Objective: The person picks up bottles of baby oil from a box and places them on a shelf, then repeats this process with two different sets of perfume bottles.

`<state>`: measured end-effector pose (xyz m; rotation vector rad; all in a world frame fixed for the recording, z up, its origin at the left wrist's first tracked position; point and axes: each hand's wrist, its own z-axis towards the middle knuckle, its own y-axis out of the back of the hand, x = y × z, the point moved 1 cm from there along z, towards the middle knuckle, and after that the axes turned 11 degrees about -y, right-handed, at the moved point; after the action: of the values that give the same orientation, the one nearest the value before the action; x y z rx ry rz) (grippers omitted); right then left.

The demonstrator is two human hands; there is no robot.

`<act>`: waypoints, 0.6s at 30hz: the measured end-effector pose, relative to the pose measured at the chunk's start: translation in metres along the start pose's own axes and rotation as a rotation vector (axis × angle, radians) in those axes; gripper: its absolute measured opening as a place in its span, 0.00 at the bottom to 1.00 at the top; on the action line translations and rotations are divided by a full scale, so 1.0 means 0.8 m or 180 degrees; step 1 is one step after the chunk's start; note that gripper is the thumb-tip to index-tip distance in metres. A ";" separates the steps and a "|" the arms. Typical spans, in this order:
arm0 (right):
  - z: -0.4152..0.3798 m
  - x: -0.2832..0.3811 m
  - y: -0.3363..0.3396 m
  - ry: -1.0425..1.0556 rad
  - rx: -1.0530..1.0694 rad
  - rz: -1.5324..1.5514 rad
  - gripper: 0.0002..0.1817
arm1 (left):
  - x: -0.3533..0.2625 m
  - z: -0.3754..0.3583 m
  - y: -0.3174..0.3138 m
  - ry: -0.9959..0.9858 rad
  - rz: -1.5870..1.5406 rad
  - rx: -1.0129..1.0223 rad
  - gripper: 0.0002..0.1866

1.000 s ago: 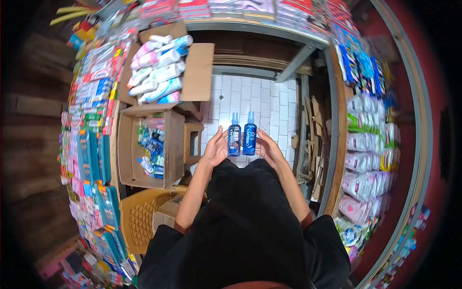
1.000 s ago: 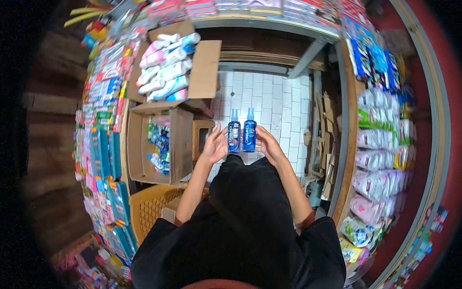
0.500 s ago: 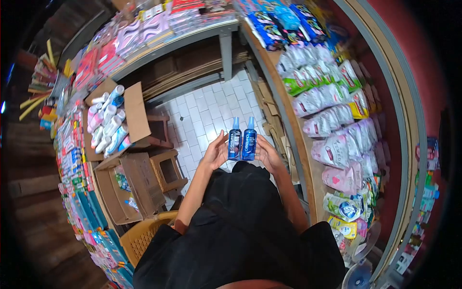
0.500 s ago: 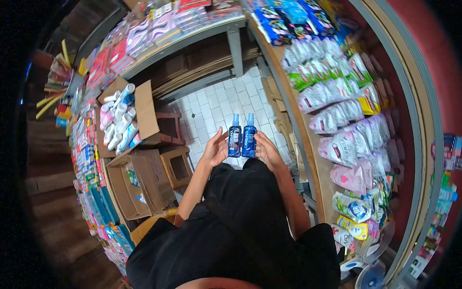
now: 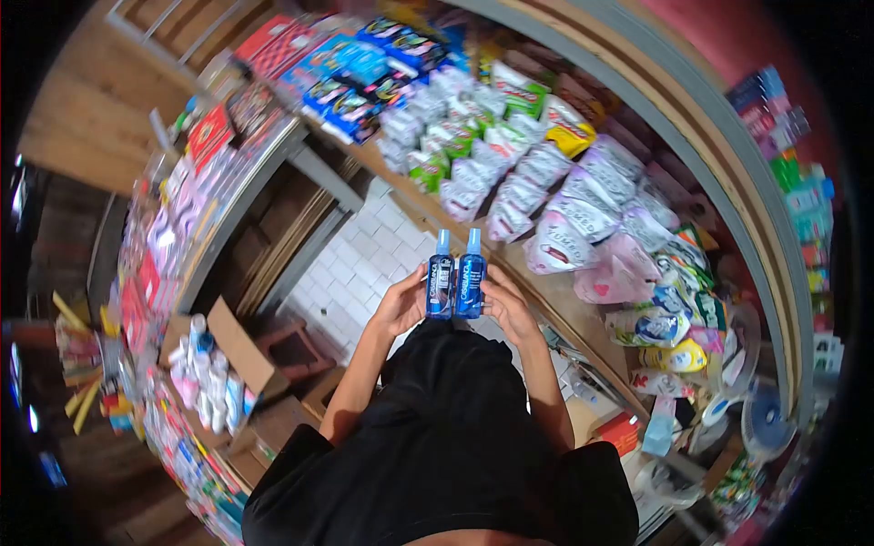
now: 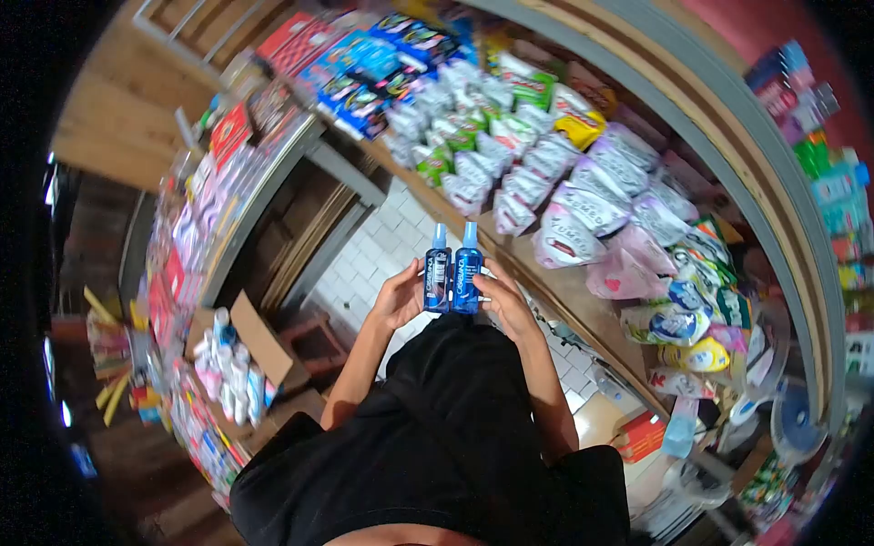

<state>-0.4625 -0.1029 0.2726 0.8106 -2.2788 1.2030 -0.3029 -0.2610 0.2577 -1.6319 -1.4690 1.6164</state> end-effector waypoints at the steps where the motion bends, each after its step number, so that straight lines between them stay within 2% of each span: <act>1: -0.006 0.009 0.001 0.0133 -0.0134 0.0031 0.29 | -0.005 0.013 -0.016 0.0015 0.0223 0.0106 0.30; 3: -0.017 0.032 0.004 0.0397 -0.0201 -0.0139 0.29 | -0.018 0.035 -0.050 0.0022 0.0644 0.0341 0.28; 5: -0.036 0.067 -0.009 0.0634 -0.0345 -0.0456 0.28 | -0.031 0.058 -0.077 0.0218 0.0577 0.0522 0.29; 11: -0.079 0.164 -0.042 0.1598 -0.0622 -0.0535 0.31 | -0.080 0.122 -0.183 0.0280 0.1194 0.1223 0.31; 18: -0.149 0.261 -0.074 0.2593 -0.1257 -0.0819 0.29 | -0.114 0.180 -0.330 -0.0255 0.1849 0.2316 0.31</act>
<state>-0.5632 -0.0902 0.4988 0.3461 -1.5921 0.7304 -0.5108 -0.2979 0.4901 -1.6038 -0.3098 2.1815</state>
